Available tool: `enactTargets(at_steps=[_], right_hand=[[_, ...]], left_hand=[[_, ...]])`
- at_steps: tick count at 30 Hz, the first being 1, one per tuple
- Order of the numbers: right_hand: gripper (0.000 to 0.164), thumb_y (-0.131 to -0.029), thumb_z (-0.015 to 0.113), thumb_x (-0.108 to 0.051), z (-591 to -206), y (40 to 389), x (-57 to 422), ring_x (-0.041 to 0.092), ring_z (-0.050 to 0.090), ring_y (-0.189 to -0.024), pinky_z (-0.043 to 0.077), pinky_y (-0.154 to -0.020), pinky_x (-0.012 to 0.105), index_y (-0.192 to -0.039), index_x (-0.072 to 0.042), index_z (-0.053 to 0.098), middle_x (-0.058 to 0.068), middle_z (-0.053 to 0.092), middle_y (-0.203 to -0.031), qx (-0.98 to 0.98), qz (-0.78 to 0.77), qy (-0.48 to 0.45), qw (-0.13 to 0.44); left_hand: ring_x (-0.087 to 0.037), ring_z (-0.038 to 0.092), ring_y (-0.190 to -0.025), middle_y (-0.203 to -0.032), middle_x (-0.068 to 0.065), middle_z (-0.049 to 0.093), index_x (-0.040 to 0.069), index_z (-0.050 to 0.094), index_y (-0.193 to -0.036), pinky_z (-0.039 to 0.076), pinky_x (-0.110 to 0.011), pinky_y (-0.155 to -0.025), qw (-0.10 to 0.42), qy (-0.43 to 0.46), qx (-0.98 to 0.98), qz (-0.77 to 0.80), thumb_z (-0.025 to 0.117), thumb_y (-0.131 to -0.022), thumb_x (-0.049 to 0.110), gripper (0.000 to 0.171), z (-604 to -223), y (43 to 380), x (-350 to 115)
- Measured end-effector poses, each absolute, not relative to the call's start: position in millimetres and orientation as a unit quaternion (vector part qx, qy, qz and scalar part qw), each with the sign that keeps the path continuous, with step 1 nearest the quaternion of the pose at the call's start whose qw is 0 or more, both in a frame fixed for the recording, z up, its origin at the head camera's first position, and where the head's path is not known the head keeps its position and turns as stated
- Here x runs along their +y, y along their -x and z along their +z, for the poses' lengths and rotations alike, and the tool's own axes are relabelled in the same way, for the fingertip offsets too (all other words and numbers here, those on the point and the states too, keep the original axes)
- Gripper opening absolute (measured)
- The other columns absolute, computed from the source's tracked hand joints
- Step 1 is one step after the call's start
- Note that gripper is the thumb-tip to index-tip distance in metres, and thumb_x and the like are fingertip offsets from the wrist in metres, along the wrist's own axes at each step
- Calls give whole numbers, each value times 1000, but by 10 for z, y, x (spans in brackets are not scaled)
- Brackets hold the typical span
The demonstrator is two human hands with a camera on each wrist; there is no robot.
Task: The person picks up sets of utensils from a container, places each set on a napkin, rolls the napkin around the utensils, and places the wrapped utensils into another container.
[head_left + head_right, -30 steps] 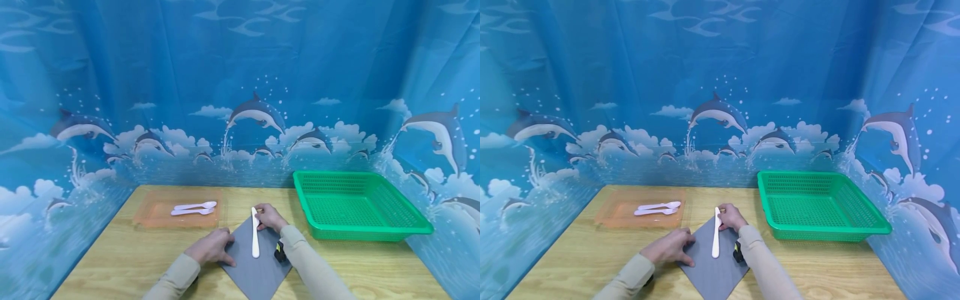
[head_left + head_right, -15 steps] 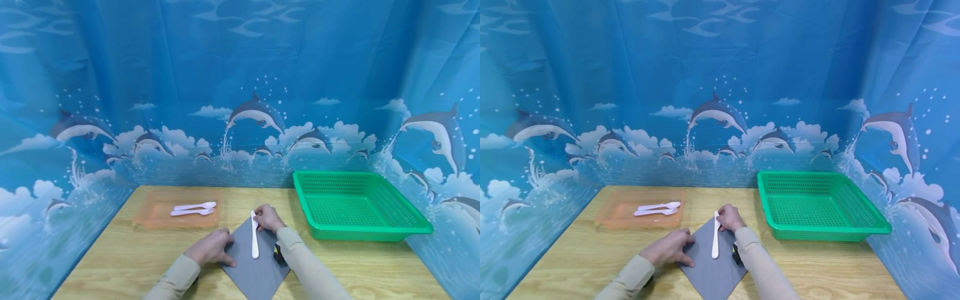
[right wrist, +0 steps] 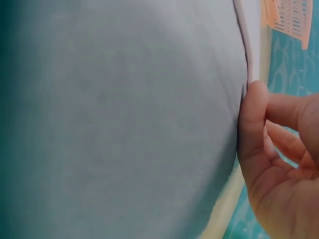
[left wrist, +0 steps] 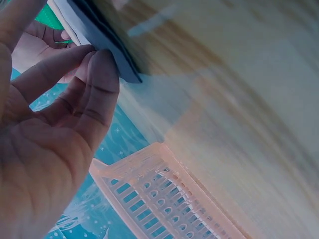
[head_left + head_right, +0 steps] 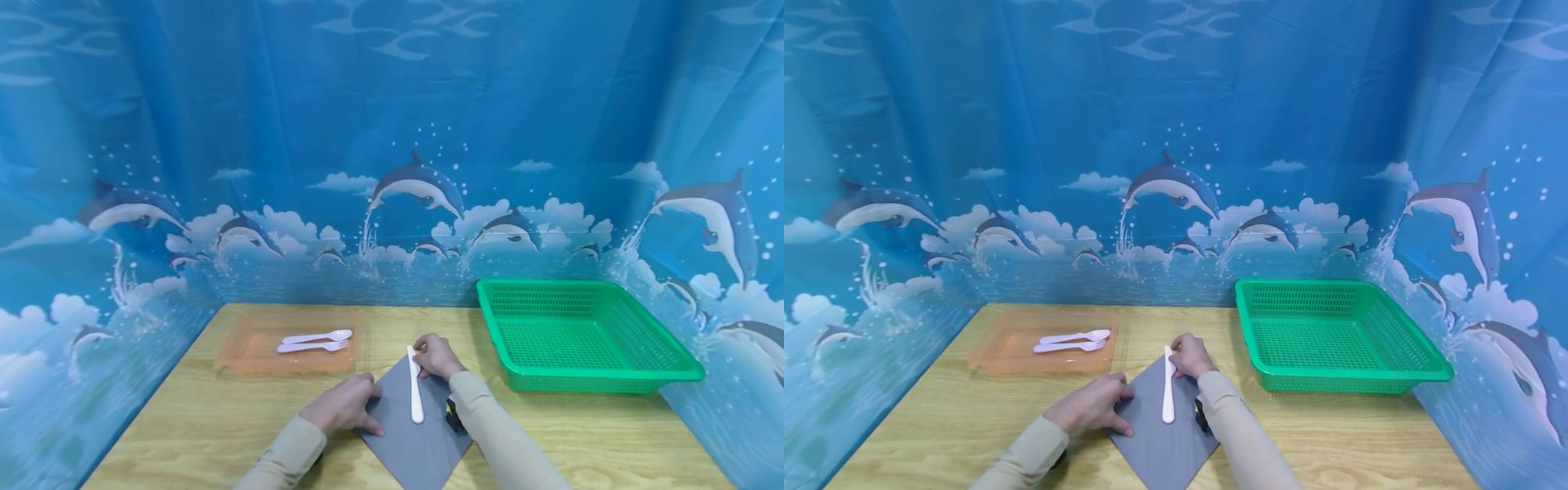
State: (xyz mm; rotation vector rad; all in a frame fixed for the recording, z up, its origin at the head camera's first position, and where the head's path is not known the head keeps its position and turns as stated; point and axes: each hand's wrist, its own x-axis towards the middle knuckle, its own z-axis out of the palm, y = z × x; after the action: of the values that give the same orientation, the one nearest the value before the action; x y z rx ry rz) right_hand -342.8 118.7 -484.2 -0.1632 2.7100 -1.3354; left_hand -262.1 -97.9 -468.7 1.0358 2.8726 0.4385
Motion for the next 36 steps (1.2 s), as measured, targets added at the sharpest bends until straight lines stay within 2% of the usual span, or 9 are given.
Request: enactTargets(at_steps=[4,7,15,27,36], right_hand=[[43,-86,62,7,-4846,3430,1196,8,53,-45,50,-44,23,-129,-2,61,9,57,-76,898,-428,73,66],[42,-87,58,6,-4840,3439,1201,8,50,-46,47,-43,21,-127,-6,65,7,53,-76,903,-413,83,82],[34,-90,57,3,-4830,3430,1223,9,52,-48,44,-44,20,-120,-6,69,9,57,-81,909,-393,97,101],[25,-89,56,3,-4830,3447,1245,9,51,-49,43,-45,19,-105,-9,71,5,55,-73,913,-375,124,100],[24,-90,56,2,-4835,3458,1261,10,51,-50,43,-47,21,-106,-9,70,4,53,-71,909,-384,122,109]], left_hand=[[-4,45,-64,-78,3,54,12,73,-87,41,-19,-57,29,-335,931,138,91,-61,42,43,-4694,2627,-979],[-4,45,-64,-77,3,53,12,73,-86,41,-19,-56,28,-337,931,134,91,-61,43,43,-4698,2635,-978],[-4,42,-61,-75,3,52,15,67,-75,38,-19,-53,25,-343,930,127,90,-61,43,39,-4708,2639,-979],[-4,42,-61,-75,4,50,14,68,-75,37,-19,-54,21,-347,929,127,90,-62,43,39,-4694,2633,-981],[-4,41,-61,-75,5,50,14,69,-77,36,-19,-54,19,-349,929,124,89,-62,44,38,-4696,2632,-988]])
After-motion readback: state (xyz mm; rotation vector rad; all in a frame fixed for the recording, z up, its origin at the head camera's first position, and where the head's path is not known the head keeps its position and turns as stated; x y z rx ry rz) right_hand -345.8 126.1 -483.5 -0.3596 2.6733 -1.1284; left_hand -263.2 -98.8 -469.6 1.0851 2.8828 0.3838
